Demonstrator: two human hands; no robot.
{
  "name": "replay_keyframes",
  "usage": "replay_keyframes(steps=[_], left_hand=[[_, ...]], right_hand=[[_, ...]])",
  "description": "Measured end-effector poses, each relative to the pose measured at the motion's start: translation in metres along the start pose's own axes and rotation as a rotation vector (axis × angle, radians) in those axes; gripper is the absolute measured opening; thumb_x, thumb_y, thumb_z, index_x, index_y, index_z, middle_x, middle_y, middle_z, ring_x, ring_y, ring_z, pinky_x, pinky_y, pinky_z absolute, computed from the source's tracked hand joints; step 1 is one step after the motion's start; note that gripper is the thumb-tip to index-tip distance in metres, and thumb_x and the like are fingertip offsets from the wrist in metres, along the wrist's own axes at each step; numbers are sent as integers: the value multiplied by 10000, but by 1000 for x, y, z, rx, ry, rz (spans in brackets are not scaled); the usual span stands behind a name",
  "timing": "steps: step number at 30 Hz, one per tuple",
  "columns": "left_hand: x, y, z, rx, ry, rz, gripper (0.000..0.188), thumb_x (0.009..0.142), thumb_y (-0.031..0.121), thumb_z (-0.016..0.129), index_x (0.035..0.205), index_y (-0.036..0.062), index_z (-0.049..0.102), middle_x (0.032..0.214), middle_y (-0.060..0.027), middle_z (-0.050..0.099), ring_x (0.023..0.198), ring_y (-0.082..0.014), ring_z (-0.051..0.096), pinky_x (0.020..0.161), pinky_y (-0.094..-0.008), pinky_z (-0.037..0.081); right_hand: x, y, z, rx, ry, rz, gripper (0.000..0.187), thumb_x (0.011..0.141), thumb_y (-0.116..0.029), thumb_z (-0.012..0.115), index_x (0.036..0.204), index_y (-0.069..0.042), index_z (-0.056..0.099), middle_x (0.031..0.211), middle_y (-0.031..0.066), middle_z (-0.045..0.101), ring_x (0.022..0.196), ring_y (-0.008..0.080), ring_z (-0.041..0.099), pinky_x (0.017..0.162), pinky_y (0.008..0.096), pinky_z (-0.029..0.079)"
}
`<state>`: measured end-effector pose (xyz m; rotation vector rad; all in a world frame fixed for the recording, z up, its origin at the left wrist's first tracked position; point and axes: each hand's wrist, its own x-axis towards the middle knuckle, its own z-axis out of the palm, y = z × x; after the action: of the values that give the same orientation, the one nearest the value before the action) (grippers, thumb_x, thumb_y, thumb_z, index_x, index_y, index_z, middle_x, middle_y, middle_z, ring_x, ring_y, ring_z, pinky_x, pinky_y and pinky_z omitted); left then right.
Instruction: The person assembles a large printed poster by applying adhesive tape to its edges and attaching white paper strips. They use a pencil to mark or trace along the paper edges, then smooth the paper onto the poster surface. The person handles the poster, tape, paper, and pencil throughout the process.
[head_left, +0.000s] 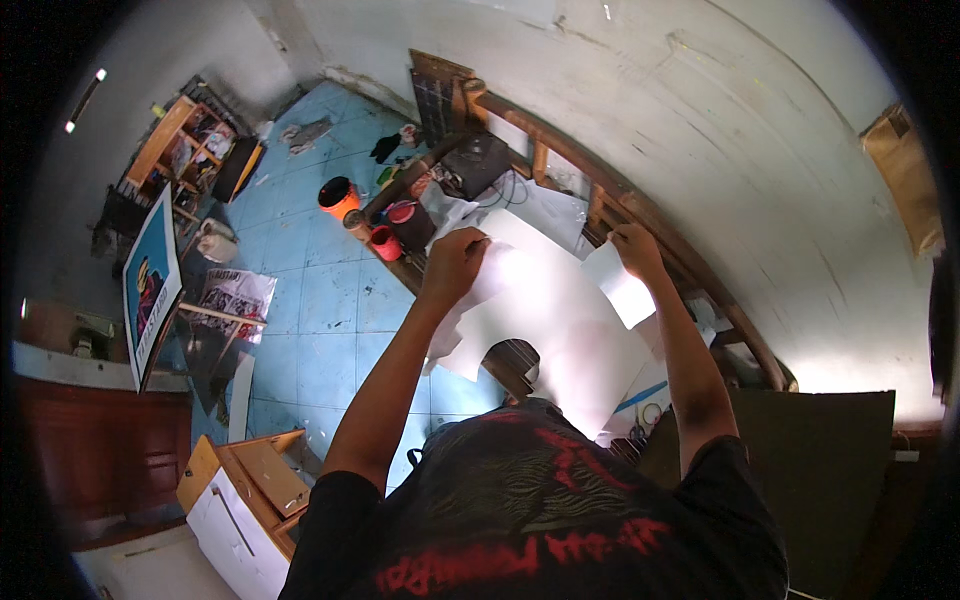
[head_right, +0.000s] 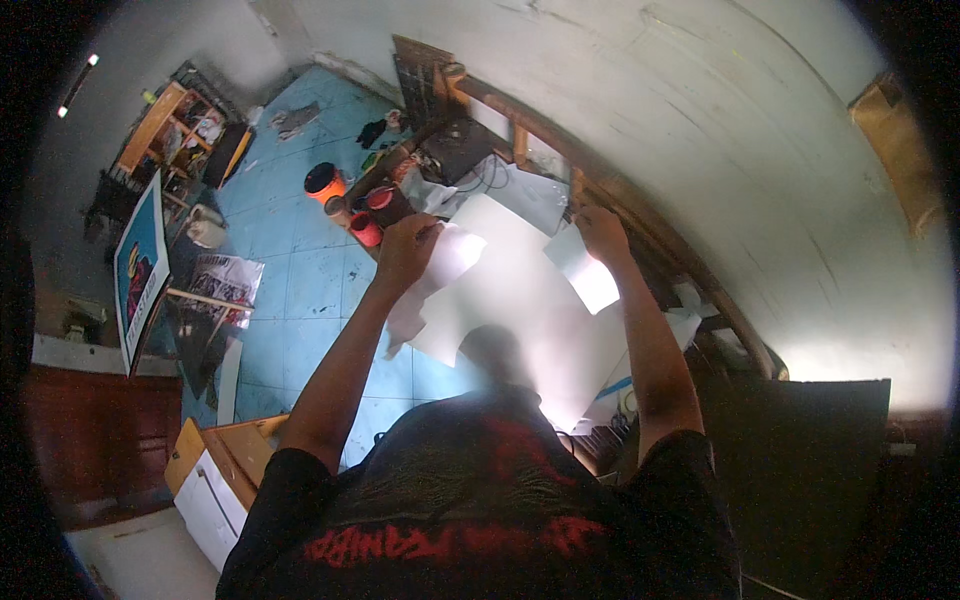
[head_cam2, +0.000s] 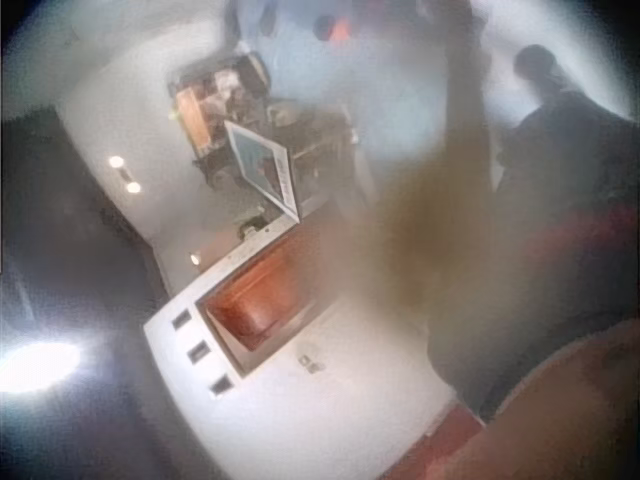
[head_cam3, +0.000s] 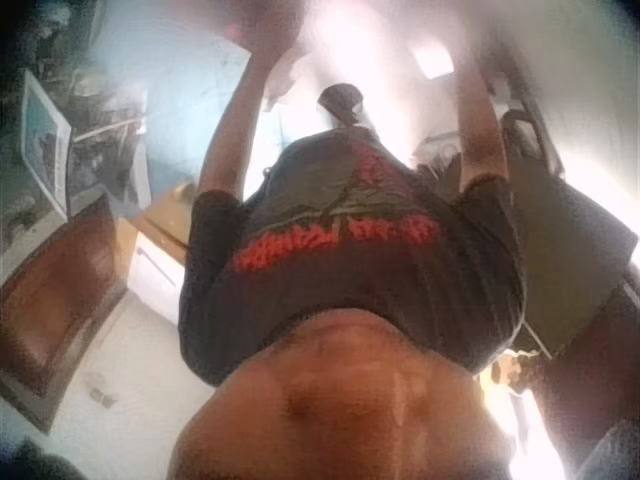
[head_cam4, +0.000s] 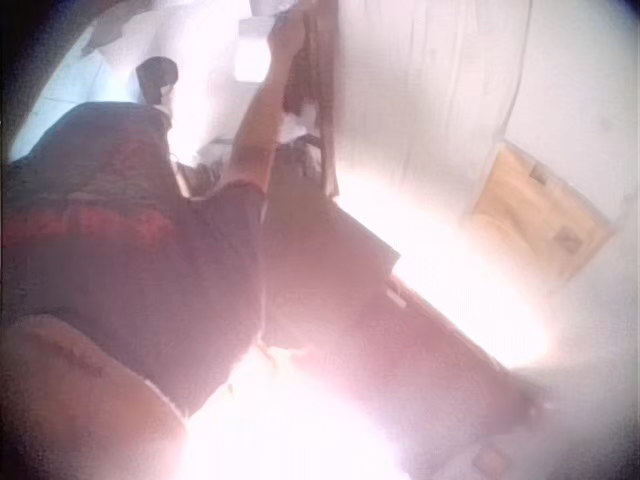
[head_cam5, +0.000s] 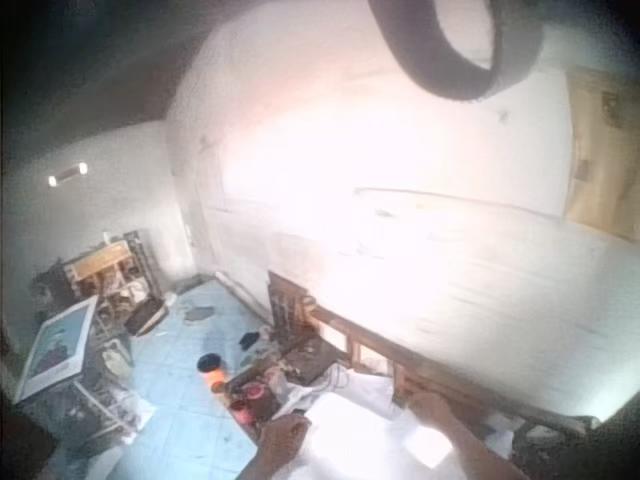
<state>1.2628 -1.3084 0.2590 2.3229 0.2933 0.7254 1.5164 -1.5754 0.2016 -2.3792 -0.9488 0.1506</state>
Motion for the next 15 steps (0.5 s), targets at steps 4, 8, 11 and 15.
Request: replay_keyframes(steps=[4,8,11,15], left_hand=[[4,-37,61,-61,30,-261,178,886,171,670,861,-5,674,762,-164,676,690,-310,655,661,-394,500],[1,-73,168,-141,112,-431,223,873,215,687,818,-1,680,718,-130,674,686,-275,660,661,-394,500],[-1,-114,217,-829,-53,-799,352,901,253,677,1164,37,584,835,-65,673,732,-192,638,658,-351,496],[-7,-44,242,-742,-432,-1102,963,891,501,652,1580,141,85,1475,-114,378,1234,-241,482,935,-413,438]], right_hand=[[-33,13,-9,245,60,256,286,947,-260,614,970,8,709,810,125,684,739,195,639,707,352,502],[-60,3,-21,277,78,385,304,949,-283,609,997,-1,713,907,162,709,825,247,672,764,370,513],[-59,-24,-16,303,146,365,313,946,-294,608,1002,-4,712,936,186,713,854,286,688,786,385,515],[-83,-25,-2,337,270,491,319,955,-282,595,1000,13,709,892,176,705,812,265,665,770,365,501]])
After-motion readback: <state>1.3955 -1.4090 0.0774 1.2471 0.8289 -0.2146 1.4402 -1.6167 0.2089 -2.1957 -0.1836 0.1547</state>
